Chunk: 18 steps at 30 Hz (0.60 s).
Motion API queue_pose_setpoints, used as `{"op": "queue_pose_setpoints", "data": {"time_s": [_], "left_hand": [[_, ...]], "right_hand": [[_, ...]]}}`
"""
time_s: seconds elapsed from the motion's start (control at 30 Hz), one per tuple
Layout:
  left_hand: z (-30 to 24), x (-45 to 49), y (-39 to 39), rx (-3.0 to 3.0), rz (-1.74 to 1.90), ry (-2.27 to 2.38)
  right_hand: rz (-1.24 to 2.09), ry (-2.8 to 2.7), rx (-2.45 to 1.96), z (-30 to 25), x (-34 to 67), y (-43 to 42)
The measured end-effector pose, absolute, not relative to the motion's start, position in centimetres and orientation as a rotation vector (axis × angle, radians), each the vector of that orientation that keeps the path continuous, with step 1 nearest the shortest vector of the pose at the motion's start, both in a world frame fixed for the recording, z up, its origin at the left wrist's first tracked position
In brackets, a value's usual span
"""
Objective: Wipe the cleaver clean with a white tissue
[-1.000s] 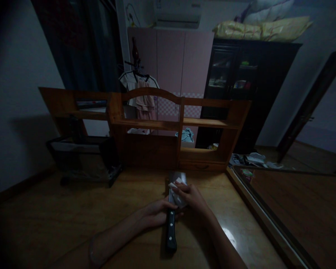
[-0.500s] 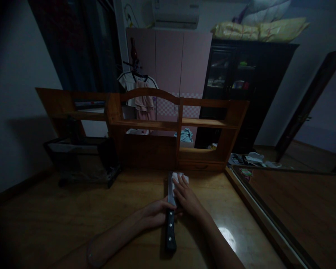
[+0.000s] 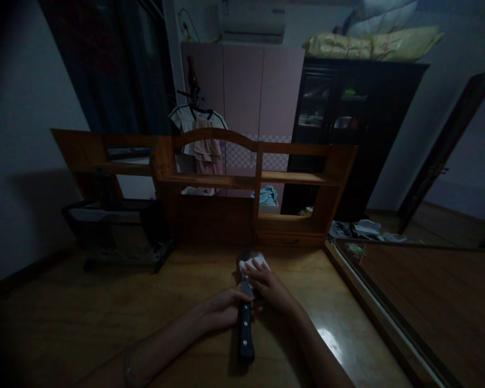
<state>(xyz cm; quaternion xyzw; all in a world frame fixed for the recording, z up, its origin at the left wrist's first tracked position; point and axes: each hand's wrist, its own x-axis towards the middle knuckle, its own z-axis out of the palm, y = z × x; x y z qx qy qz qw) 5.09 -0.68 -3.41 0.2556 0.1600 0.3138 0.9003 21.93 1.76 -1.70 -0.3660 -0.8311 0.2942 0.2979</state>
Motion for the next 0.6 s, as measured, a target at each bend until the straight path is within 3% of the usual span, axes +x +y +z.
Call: {"op": "queue_pose_setpoints", "data": {"time_s": [0.33, 0.6], "left_hand": [[-4.5, 5.2, -0.1, 0.546, 0.588, 0.28], [-3.7, 5.1, -0.5, 0.537, 0.625, 0.369]], "right_hand": [[0.97, -2.124, -0.843, -0.5, 21.5, 1.3], [0.539, -2.027, -1.171, -3.0, 22.7, 2.7]]}}
